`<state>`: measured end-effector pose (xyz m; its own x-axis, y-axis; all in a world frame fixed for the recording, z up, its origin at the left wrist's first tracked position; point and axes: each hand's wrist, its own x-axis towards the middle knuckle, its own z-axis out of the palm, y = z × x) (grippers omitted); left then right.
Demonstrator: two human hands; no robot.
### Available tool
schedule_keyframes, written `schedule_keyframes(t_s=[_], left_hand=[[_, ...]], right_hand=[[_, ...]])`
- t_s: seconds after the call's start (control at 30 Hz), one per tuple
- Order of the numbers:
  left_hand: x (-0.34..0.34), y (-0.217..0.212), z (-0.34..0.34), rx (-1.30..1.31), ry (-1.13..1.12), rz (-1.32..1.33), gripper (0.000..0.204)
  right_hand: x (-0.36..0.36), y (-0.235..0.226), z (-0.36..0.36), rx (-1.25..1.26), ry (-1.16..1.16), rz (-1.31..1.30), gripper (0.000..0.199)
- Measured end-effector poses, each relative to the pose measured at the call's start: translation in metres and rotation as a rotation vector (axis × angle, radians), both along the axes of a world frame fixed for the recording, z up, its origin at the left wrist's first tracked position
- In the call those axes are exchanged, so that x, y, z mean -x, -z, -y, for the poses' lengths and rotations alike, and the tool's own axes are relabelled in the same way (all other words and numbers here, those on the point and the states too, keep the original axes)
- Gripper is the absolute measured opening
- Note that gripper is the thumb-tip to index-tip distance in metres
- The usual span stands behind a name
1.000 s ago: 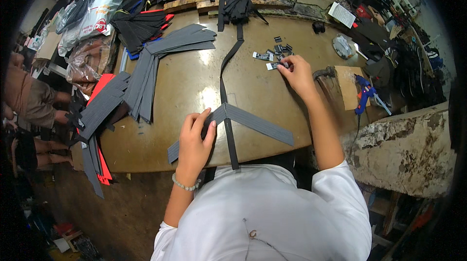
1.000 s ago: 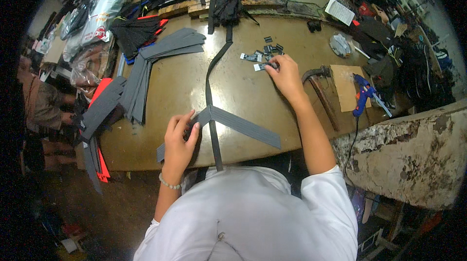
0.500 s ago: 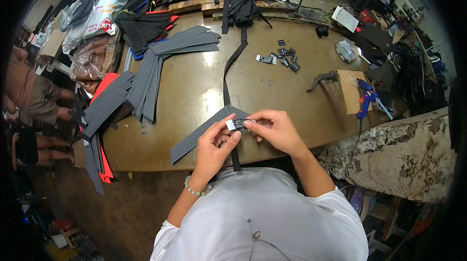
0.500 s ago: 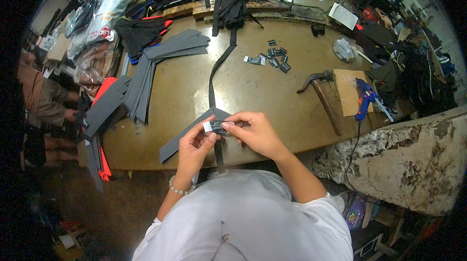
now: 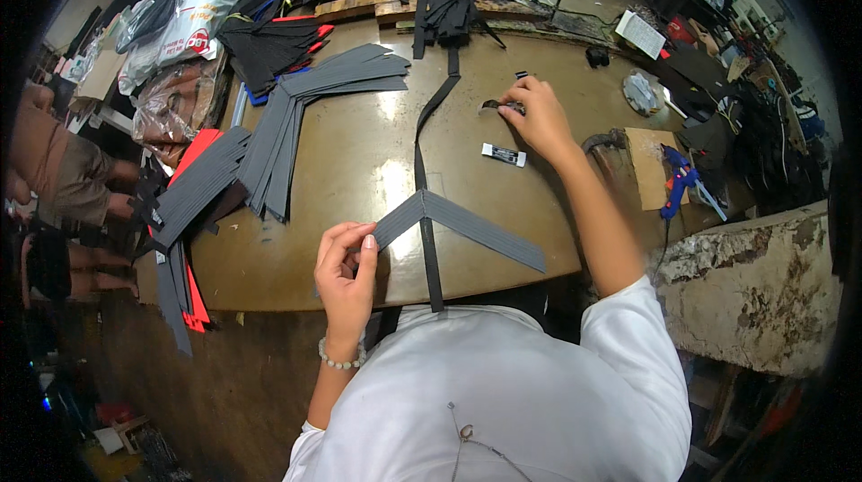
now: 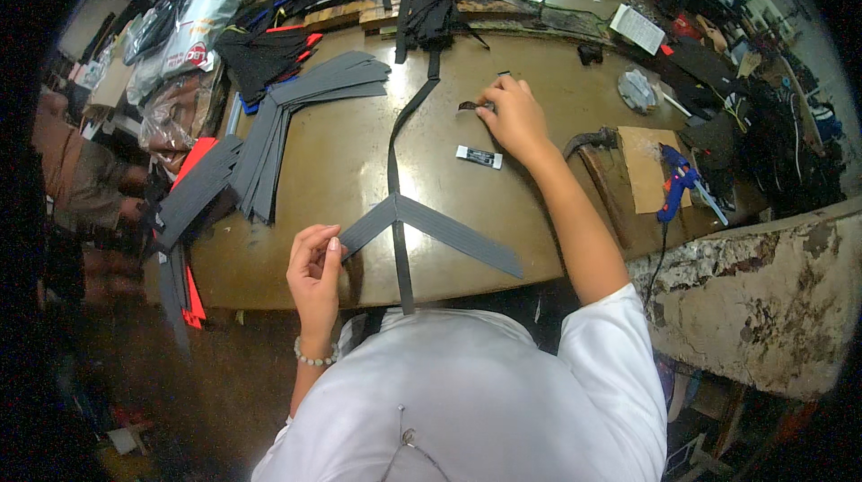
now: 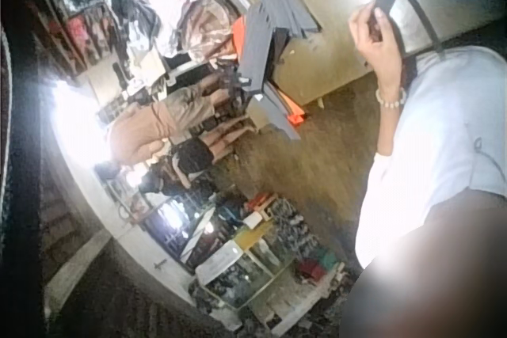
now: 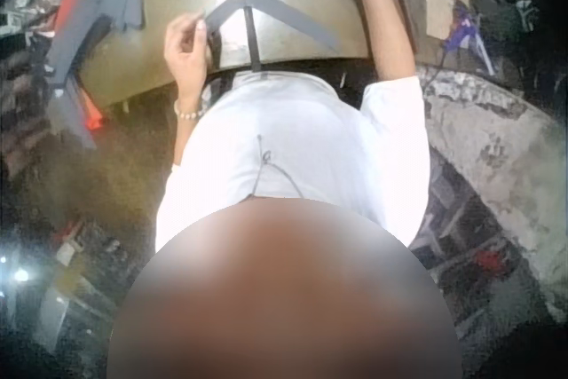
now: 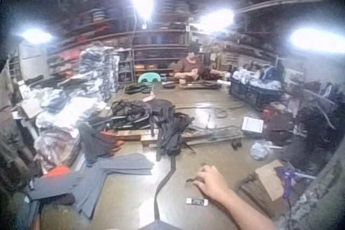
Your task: The person repeatedly assembles L-shaped fabric pieces by applying hot glue to the corners and attaching small rectangular labels. They handle the fabric and labels by hand, using a hot glue gun to secure the components together on a cluttered workbench.
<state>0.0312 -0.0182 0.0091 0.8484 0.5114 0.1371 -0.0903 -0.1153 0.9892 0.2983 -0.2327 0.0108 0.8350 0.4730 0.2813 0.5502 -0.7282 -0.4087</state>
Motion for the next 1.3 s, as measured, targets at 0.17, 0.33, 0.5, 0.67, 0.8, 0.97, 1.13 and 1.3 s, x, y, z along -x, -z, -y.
schedule_keyframes(t_s=[0.17, 0.33, 0.5, 0.67, 0.8, 0.97, 1.13, 1.3], left_hand=[[-0.005, 0.000, 0.001, -0.051, 0.036, -0.067, 0.017], [-0.016, -0.005, 0.018, 0.179, 0.254, -0.065, 0.026], [-0.013, -0.004, 0.016, 0.185, 0.193, -0.121, 0.028], [0.005, 0.000, -0.021, 0.399, -0.032, -0.016, 0.039], [0.017, -0.005, -0.052, 0.539, 0.012, 0.206, 0.037], [0.014, -0.008, -0.047, 0.576, -0.211, 0.190, 0.023], [0.006, -0.010, -0.039, 0.764, -0.004, 0.251, 0.020], [0.005, -0.019, -0.020, 0.526, 0.121, -0.067, 0.019]], right_hand=[[0.038, -0.015, 0.009, -0.278, -0.143, -0.156, 0.022], [0.125, -0.034, -0.010, -0.481, -0.290, -0.840, 0.023], [0.134, -0.034, -0.019, -0.449, -0.479, -1.016, 0.027], [0.012, -0.002, 0.035, -0.257, 0.087, -0.043, 0.026], [-0.020, 0.025, 0.056, -0.114, 0.087, -0.091, 0.029], [-0.016, 0.022, 0.051, -0.121, 0.117, -0.116, 0.021], [-0.010, 0.012, 0.043, -0.275, 0.177, 0.088, 0.016], [0.030, -0.005, 0.025, -0.694, 0.227, 0.007, 0.011]])
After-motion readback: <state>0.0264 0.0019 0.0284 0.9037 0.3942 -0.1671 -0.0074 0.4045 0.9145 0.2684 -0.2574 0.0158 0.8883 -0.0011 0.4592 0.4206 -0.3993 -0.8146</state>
